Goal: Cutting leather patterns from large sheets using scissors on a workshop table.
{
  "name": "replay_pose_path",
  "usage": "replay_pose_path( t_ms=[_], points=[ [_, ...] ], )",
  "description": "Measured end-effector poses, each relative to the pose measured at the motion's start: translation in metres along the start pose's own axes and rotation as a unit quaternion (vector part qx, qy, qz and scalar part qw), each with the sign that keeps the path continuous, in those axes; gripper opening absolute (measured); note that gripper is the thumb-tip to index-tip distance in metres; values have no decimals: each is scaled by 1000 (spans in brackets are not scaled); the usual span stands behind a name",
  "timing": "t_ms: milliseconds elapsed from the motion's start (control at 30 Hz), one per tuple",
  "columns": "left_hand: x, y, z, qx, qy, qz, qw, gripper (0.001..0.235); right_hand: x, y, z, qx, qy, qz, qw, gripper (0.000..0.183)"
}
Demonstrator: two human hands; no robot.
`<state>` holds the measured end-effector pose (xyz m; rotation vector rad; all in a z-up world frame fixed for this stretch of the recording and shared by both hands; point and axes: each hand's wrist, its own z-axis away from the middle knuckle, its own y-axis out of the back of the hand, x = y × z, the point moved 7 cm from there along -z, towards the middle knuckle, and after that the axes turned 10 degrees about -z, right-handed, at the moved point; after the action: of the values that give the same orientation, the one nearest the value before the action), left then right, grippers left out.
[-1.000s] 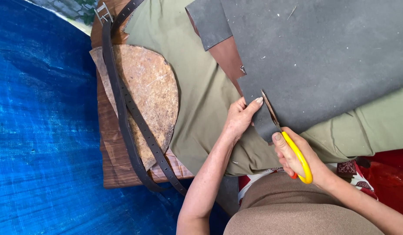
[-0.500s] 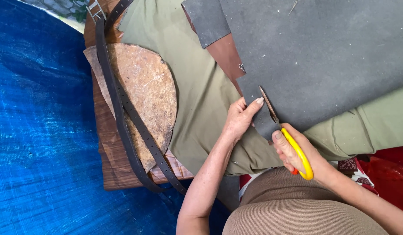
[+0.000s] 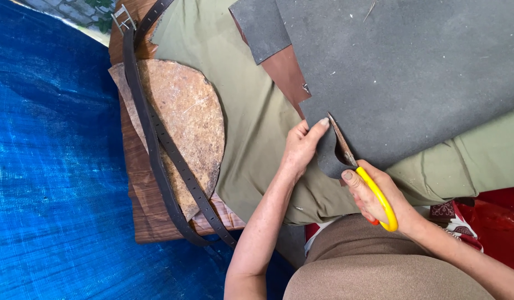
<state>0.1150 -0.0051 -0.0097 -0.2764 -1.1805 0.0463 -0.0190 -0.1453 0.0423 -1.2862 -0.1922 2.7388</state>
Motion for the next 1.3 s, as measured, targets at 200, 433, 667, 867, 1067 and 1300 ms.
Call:
replay_pose_path(
  t_ms=[200, 433, 667, 867, 1067, 1300],
  points=[
    [-11, 6, -8, -1, -17, -23, 1000, 15, 12, 5, -11, -7, 11, 15, 1000, 47],
    [-19, 8, -18, 2, -14, 21, 1000, 14, -9, -1, -12, -16, -25, 34, 999, 51],
    [-20, 8, -18, -9, -21, 10, 1000, 12, -8, 1, -11, -7, -28, 34, 999, 44],
    [-20, 7, -13, -12, -20, 28, 999, 12, -5, 0, -13, -9, -10, 26, 1000, 45],
    [-27, 9, -19, -25, -26, 23, 999, 13, -10, 1, -26, -33, -4, 23, 999, 51],
    [-18, 4, -15, -30, -22, 20, 999, 13, -20, -3, -19, -11, -15, 24, 1000, 53]
  ],
)
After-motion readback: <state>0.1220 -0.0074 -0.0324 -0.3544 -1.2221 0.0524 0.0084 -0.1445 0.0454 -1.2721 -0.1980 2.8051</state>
